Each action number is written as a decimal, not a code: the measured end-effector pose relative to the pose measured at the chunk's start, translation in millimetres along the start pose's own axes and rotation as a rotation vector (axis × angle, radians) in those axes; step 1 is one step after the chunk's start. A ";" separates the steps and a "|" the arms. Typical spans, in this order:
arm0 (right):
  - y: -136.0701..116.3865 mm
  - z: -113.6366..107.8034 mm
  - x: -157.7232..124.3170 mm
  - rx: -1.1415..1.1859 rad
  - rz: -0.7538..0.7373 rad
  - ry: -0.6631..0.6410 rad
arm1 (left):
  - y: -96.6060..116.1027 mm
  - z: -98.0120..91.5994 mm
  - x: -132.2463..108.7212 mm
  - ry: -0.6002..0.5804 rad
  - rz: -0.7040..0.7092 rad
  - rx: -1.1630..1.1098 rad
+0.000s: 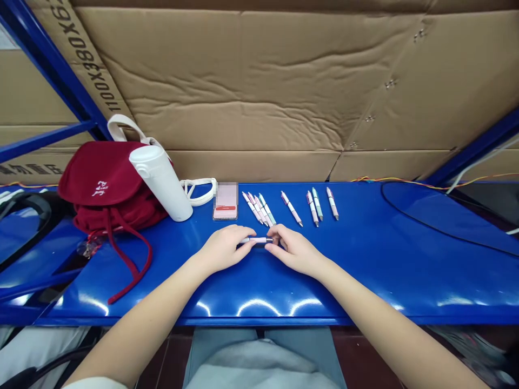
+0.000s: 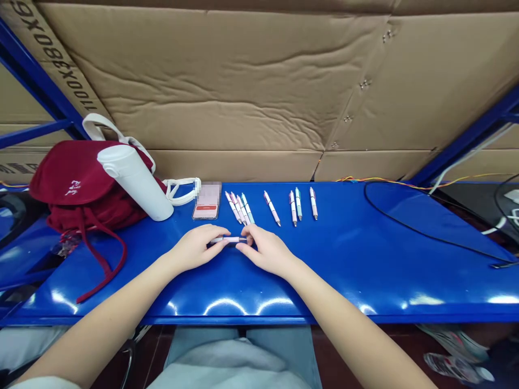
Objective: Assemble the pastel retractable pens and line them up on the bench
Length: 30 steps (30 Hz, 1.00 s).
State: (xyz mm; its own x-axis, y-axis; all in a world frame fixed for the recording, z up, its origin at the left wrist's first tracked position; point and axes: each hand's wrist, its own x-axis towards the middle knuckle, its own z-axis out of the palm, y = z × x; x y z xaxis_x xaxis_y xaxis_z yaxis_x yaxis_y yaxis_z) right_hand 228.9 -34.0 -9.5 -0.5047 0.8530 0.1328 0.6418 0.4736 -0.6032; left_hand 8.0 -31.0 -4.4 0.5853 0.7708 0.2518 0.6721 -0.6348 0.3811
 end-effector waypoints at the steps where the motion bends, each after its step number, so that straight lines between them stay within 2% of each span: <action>1: 0.2 0.3 0.1 -0.004 -0.007 -0.001 | 0.2 -0.3 0.1 -0.003 -0.001 -0.006; 7: 2.6 2.6 0.1 0.004 -0.049 0.014 | 1.1 -0.3 0.6 -0.030 0.006 -0.012; 21: 3.8 5.1 -0.1 0.049 -0.023 0.029 | -1.2 0.4 1.2 -0.052 -0.002 -0.014; 30: 7.7 3.7 2.1 0.043 -0.130 0.073 | -0.9 -1.4 1.2 -0.073 -0.028 -0.038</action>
State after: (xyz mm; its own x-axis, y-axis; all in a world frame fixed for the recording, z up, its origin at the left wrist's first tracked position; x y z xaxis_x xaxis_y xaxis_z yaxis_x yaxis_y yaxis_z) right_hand 230.6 -29.4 -16.8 -0.5376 0.7997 0.2674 0.5477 0.5723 -0.6103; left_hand 7.4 -29.4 -3.2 0.5990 0.7813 0.1752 0.6719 -0.6095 0.4207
